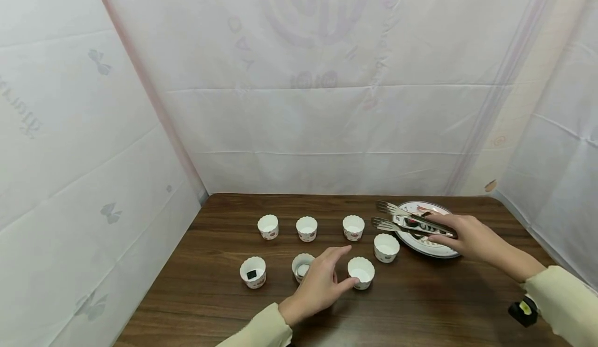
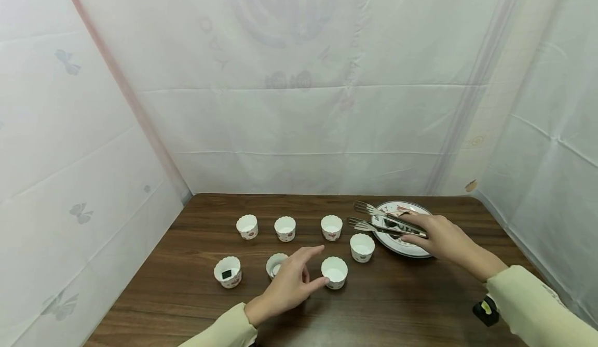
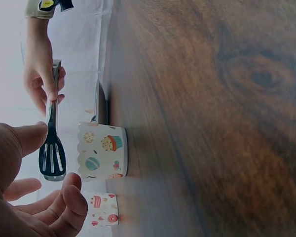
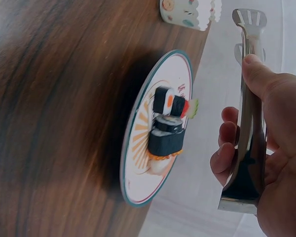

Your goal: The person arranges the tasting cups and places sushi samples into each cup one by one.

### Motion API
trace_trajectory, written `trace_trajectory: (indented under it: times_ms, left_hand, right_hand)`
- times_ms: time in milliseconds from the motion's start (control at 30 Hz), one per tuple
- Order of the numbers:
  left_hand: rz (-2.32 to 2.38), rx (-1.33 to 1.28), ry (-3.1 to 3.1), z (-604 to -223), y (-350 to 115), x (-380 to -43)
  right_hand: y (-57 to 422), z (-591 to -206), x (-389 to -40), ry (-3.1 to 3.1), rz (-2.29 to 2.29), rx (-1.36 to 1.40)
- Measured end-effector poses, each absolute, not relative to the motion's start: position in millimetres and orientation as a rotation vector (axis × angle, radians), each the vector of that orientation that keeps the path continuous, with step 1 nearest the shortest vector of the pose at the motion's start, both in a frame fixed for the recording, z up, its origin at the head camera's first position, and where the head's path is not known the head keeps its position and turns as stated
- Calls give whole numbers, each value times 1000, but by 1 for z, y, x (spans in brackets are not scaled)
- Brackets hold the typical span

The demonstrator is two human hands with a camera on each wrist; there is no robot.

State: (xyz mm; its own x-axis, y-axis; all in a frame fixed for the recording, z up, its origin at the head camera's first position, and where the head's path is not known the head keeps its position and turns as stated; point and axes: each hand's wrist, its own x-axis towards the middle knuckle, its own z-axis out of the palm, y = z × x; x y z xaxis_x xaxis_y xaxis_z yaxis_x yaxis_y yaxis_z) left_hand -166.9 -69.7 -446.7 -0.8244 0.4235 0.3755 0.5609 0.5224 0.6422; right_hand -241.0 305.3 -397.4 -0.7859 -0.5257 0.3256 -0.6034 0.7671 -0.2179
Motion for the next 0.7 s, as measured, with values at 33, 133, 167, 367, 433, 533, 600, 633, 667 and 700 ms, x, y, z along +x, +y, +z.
trace_trajectory:
  times_ms: [33,133,167,367,433,533,600,633,667,700]
  left_hand:
    - [-1177,-843,-2592,-447,-69,-167]
    - [-1160,-842,-2596,-449,-68,-167]
    - [-1155,-844,-2594,-449,-68,-167]
    - [-1107,-856,-2586,-452,-64,-169]
    - [-1098,-852,-2596,-452,-62,-169]
    - [-1092,-833,-2623,-454,-61,-170]
    - [-1065,-829,-2631,-455,-60,-171]
    - [-1046,-827,-2634,-455,-59,-171]
    - [-1028,-828,-2634,-456,-59,-171]
    - [-1014,-830,-2633,-456,-59,-171]
  right_hand:
    - [307,-398,-240,-2717,457,877]
    - [311,-401,-239,-2701,444,859]
    - [312,-402,-239,-2701,443,855]
    - [320,-406,-235,-2789,470,792]
    - [323,-408,-234,-2819,471,765]
    - [327,-411,-233,-2838,457,745]
    - [329,-413,-233,-2840,450,729]
    - [330,-415,-233,-2841,446,719]
    - [331,-416,-233,-2848,446,709]
    - [332,-416,-233,-2853,445,699]
